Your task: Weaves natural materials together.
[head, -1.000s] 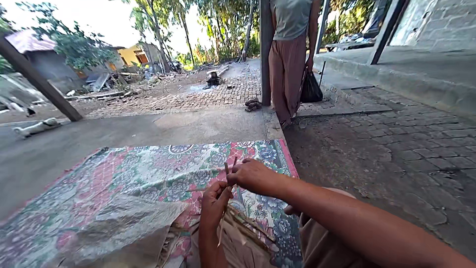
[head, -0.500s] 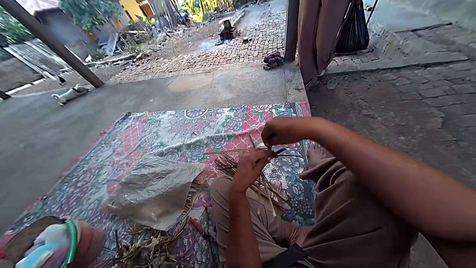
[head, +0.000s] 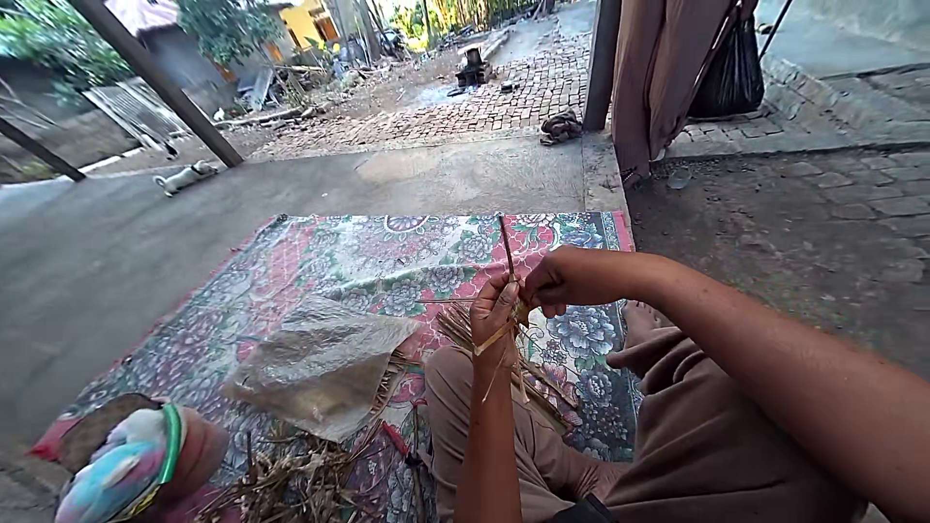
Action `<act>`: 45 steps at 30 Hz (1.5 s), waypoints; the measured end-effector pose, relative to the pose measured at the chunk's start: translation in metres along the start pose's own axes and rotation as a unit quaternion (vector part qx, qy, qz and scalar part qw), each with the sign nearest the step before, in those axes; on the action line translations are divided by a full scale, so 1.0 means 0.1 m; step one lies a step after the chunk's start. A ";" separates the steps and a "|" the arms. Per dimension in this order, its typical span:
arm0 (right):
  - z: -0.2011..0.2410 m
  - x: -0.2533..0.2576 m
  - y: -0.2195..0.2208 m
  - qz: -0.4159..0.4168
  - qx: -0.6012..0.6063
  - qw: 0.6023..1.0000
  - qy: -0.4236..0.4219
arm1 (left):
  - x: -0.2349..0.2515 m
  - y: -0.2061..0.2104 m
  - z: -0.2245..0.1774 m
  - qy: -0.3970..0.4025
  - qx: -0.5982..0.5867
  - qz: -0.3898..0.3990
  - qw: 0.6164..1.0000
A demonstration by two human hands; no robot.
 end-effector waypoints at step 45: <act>0.09 -0.15 -0.42 -0.247 0.052 0.959 -0.127 | 0.01 0.10 -0.32 0.130 0.300 -0.002 0.945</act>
Point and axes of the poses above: each hand's wrist, its own x-axis towards the middle knuckle, its own y-axis out of the palm, z = x × y, the point moved 9 cm from there along x, towards the middle knuckle, and after that the axes turned 11 degrees about z, right-handed, at the moved point
